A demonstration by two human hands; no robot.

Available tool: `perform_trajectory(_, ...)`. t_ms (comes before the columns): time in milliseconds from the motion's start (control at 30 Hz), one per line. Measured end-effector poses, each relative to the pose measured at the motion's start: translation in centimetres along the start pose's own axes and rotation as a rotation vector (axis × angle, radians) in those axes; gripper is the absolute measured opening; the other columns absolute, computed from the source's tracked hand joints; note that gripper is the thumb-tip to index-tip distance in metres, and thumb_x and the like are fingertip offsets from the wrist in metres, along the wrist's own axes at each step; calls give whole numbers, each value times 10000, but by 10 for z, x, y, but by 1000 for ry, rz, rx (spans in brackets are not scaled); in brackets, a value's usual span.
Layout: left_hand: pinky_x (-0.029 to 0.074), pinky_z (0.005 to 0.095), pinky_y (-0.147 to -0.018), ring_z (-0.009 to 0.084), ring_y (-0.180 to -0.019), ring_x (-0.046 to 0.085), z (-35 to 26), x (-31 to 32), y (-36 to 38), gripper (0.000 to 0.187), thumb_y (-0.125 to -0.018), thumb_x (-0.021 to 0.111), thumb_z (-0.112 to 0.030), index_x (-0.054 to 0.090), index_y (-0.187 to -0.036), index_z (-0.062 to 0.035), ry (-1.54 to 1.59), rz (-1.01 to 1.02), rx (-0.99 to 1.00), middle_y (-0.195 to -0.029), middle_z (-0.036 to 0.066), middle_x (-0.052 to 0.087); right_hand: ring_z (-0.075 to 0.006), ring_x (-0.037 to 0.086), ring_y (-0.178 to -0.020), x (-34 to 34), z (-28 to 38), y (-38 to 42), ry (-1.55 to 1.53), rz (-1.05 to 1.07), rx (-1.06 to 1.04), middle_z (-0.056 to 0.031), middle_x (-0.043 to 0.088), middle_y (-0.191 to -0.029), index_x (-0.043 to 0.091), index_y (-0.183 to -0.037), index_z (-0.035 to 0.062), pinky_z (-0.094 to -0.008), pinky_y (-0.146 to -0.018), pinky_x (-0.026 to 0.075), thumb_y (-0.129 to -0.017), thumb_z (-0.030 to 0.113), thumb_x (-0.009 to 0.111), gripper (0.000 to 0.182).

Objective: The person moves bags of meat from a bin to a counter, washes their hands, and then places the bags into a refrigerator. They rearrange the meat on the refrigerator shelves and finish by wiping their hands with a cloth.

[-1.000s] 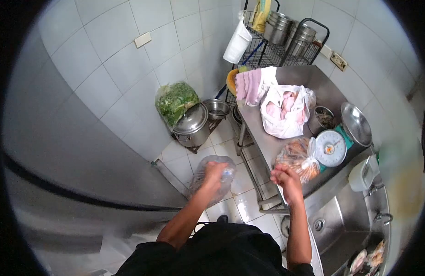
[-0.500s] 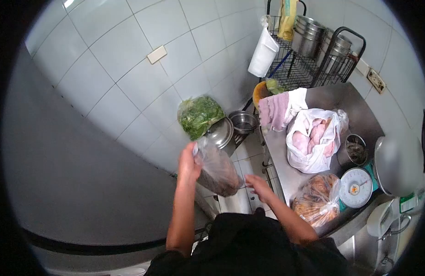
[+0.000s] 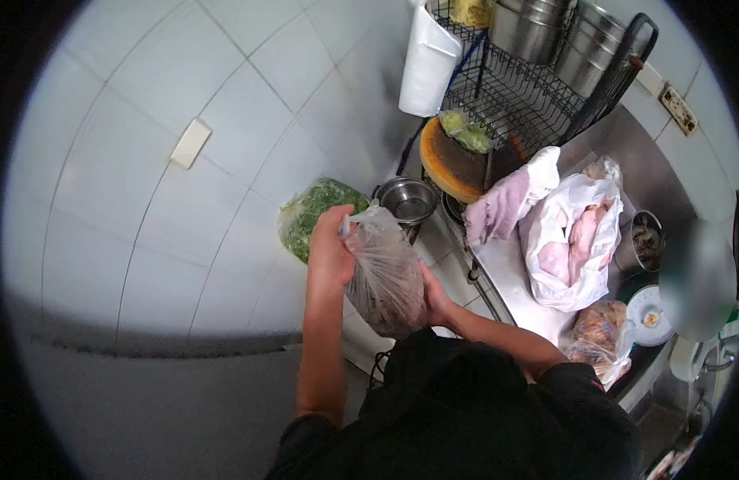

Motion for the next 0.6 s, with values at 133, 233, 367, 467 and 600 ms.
perform_trajectory(133, 445, 289, -608, 151, -688, 544, 5, -13, -98, 188, -828, 626, -161, 550, -956, -47, -87, 92, 43, -777, 31, 550, -310, 423, -1279, -15, 44, -57, -70, -105, -139, -122, 442, -1404, 371, -1416, 117, -514, -1073, 296, -880, 688, 385, 783)
perform_trajectory(233, 485, 322, -748, 184, -845, 582, -7, 16, -119, 221, -815, 637, -129, 565, -977, 3, -242, 119, 13, -905, 73, 588, -311, 433, -1271, -27, 67, -82, -132, -124, -205, -119, 447, -1397, 379, -1409, 117, -522, -1054, 327, -873, 698, 385, 791)
perform_trajectory(367, 496, 339, -741, 202, -819, 601, 15, 19, -172, 204, -817, 626, -108, 565, -967, 17, -302, 81, -131, -906, 89, 605, -318, 445, -1262, -29, 89, -109, -157, -182, -294, -118, 430, -1409, 352, -1426, 125, -522, -1033, 363, -865, 721, 360, 818)
perform_trajectory(467, 509, 357, -731, 218, -793, 615, 41, 12, -215, 162, -831, 590, -105, 569, -940, 14, -247, 111, -287, -887, 100, 616, -331, 395, -1299, -61, 105, -126, -95, -282, -289, -146, 403, -1425, 325, -1438, 108, -531, -1065, 309, -851, 737, 369, 862)
perform_trajectory(600, 521, 375, -731, 231, -781, 625, 72, 11, -246, 133, -842, 544, -103, 575, -913, 6, -165, 119, -460, -861, 111, 619, -329, 388, -1284, -149, 112, -142, -68, -536, -152, -185, 416, -1391, 347, -1416, 66, -501, -1054, 309, -854, 701, 435, 853)
Point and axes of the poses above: each hand's wrist, its own y-axis away from the middle knuckle, its own x-axis out of the palm, z = x × y, the point moved 6 cm from there along -y, towards the middle knuckle
